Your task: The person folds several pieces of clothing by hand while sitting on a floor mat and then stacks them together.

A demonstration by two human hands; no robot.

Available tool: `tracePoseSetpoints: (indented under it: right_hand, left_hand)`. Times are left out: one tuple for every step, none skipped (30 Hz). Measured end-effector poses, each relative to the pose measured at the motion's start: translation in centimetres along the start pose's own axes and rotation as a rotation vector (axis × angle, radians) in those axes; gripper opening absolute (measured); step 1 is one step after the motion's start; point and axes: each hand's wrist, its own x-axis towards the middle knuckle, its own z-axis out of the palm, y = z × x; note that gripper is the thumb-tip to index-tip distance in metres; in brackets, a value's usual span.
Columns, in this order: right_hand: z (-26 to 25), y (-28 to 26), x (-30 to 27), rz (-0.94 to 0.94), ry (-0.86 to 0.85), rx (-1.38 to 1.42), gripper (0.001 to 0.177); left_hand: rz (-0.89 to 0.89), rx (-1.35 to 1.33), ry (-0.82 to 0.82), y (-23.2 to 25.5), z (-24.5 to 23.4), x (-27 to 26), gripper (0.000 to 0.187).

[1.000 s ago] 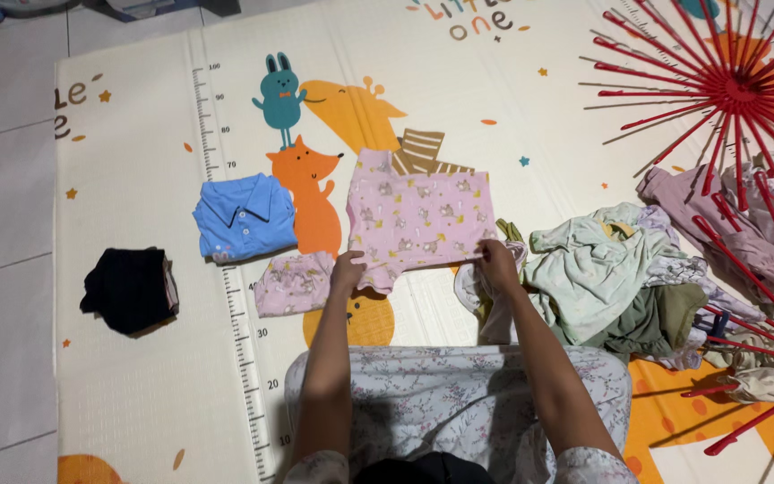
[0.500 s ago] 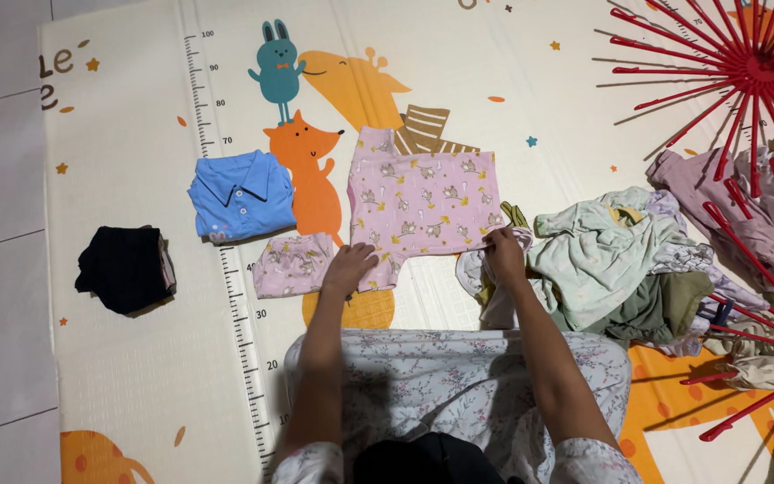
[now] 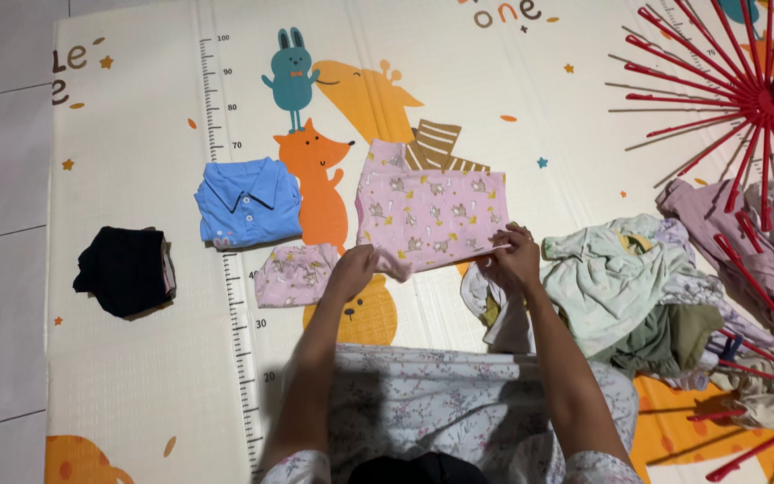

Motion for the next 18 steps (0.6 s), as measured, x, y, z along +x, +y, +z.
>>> tracePoseSetpoints:
  right_hand:
    - [0.6,0.7,0.5,0.069,-0.017,0.095,0.011]
    - [1.0,1.3,0.9,0.251,-0.064,0.189,0.013]
    - [1.2,2.0,1.4,0.432,-0.114,0.282,0.015]
    - [1.4,2.5,1.9,0.612,-0.165,0.374,0.019]
    - [1.6,2.9,2.4,0.622,-0.179,0.451,0.021]
    - [1.7,3.2,2.7,0.632,-0.193,0.527,0.024]
    - [1.8,3.5,2.7,0.643,-0.209,0.603,0.027]
    - [2.0,3.6,2.7,0.631,-0.226,0.498,0.028]
    - [2.1,3.7,2.6,0.619,-0.241,0.393,0.029]
    - [2.2,3.8,2.6,0.606,-0.256,0.287,0.03]
    - [2.4,3.9,2.6,0.623,-0.28,0.242,0.031]
    - [2.7,4.0,2.6,0.64,-0.304,0.198,0.032]
    - [2.8,4.0,2.4,0.659,-0.33,0.152,0.033]
    - [2.9,4.1,2.3,0.612,-0.331,0.067,0.034]
    - [3.2,4.1,2.3,0.565,-0.33,-0.017,0.036]
    - [3.3,4.1,2.2,0.518,-0.329,-0.1,0.037]
    - [3.2,4.2,2.0,0.522,-0.321,-0.101,0.037]
    - [3.2,4.2,1.8,0.526,-0.312,-0.103,0.037]
  left_hand:
    - [-0.095,-0.081,0.04,0.4,-0.1,1.1,0.031]
    - [-0.19,-0.163,0.08,0.6,-0.2,2.3,0.032]
    - [-0.284,-0.247,0.12,0.3,-0.1,3.2,0.034]
    - [-0.263,-0.222,0.154,-0.3,0.1,4.1,0.033]
    - [-0.242,-0.196,0.185,-1.0,0.3,5.3,0.033]
    - [-0.221,-0.169,0.216,-1.7,0.6,6.3,0.033]
    - [-0.227,-0.125,0.206,-2.5,1.1,7.1,0.032]
    - [-0.233,-0.081,0.195,-3.1,1.5,7.7,0.032]
    - [-0.238,-0.037,0.183,-3.6,1.8,8.3,0.033]
    - [-0.256,-0.009,0.139,-4.0,1.9,8.8,0.033]
    - [-0.274,0.018,0.092,-4.4,2.0,9.0,0.034]
    - [-0.292,0.045,0.045,-4.6,2.1,9.2,0.035]
    - [-0.261,0.042,0.053,-4.7,2.2,9.1,0.035]
    - [-0.23,0.04,0.062,-4.8,2.2,9.0,0.036]
    - [-0.197,0.038,0.07,-4.7,2.2,8.8,0.036]
    - [-0.201,0.045,0.036,-4.5,2.1,8.6,0.035]
    - [-0.204,0.052,0.005,-4.4,1.9,8.5,0.033]
    - [-0.207,0.059,-0.026,-4.2,1.8,8.4,0.032]
